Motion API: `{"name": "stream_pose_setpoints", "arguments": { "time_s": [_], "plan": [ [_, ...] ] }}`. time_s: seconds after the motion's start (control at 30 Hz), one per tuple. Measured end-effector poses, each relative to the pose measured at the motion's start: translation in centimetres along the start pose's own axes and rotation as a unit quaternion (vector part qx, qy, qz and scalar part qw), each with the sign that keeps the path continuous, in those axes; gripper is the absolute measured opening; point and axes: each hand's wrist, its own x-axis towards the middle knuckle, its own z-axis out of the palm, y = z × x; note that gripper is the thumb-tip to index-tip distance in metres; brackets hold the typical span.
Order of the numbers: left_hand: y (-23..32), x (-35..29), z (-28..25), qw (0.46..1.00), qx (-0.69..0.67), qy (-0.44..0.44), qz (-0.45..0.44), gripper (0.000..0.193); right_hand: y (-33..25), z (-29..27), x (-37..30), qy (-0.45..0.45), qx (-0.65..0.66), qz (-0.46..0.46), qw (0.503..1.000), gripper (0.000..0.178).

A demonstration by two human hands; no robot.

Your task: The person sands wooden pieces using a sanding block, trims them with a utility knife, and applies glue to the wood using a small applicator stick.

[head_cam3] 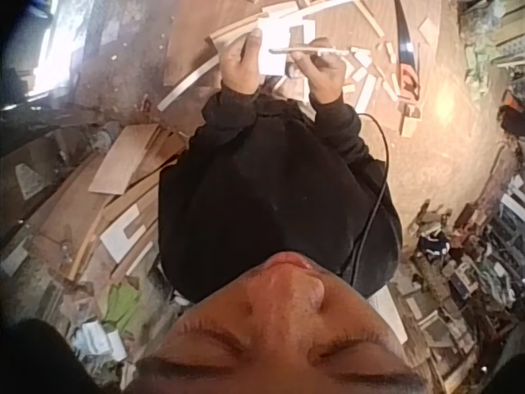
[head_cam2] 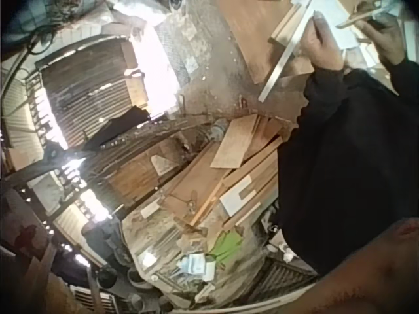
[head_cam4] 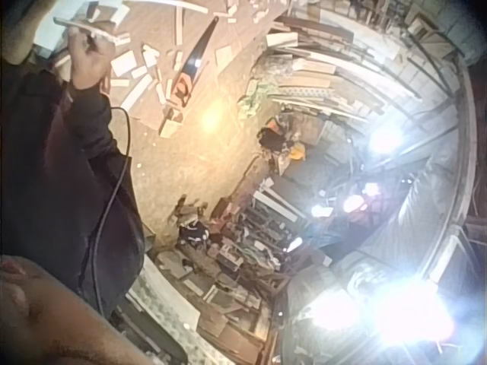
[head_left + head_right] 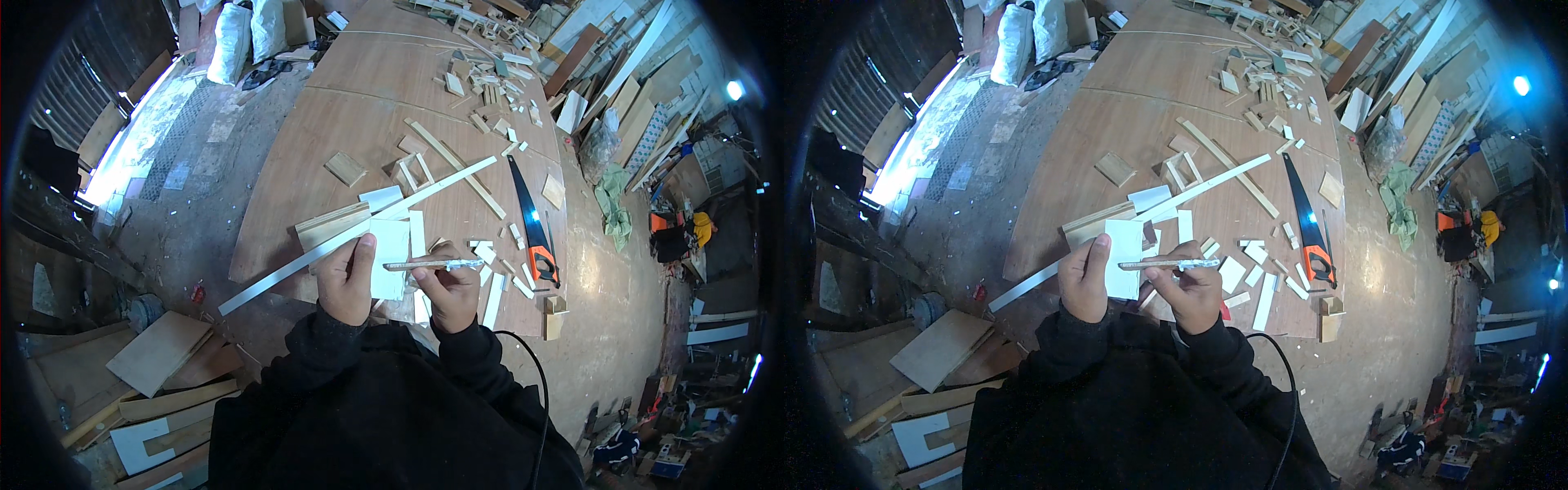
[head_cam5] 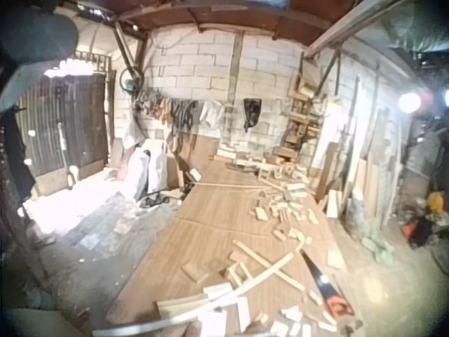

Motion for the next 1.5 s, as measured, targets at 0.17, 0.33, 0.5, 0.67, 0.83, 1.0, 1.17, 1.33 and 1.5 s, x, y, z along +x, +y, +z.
{"name": "stream_pose_setpoints", "arguments": {
  "time_s": [0.17, 0.33, 0.5, 0.67, 0.83, 1.0, 1.17, 1.33, 1.5],
  "plan": [
    [0.0, 0.0, -0.6, 1.0, 0.006, 0.024, 0.01, 0.03, 0.9, -0.3, -1.2, -0.02, -0.058, -0.035, 0.997, 0.014],
    [-0.4, 0.1, -1.3, 0.999, -0.006, 0.053, 0.008, 0.03, 0.0, 0.2, -2.6, -0.036, -0.093, -0.034, 0.994, 0.017],
    [0.2, 0.1, -2.8, 0.999, 0.011, 0.042, -0.028, 0.031, -0.3, -0.3, -3.3, -0.009, 0.075, 0.002, 0.997, 0.012],
    [-1.5, -0.6, -2.9, 0.998, -0.03, 0.007, -0.046, 0.032, -0.6, 0.4, -1.5, 0.002, 0.158, 0.025, 0.987, 0.015],
    [-1.4, -1.4, -2.5, 0.997, -0.047, 0.013, -0.051, 0.034, 0.4, 1.3, -0.6, -0.023, 0.228, 0.042, 0.972, 0.011],
    [-1.0, -1.6, -2.7, 0.997, -0.037, 0.023, -0.057, 0.034, 0.8, 2.5, -0.3, -0.028, 0.283, 0.102, 0.953, 0.017],
    [-0.5, -1.7, -2.0, 0.996, -0.068, 0.052, -0.027, 0.034, 0.3, 3.3, -0.2, -0.053, 0.27, 0.131, 0.953, 0.016],
    [-1.3, -0.9, -1.9, 0.989, -0.122, 0.081, -0.02, 0.035, 1.2, 2.5, -1.4, -0.072, 0.221, 0.115, 0.966, 0.015],
    [-2.2, 0.2, -3.0, 0.987, -0.108, 0.112, -0.031, 0.036, 1.9, 0.5, -2.9, -0.123, 0.161, 0.151, 0.968, 0.012]
  ]
}}
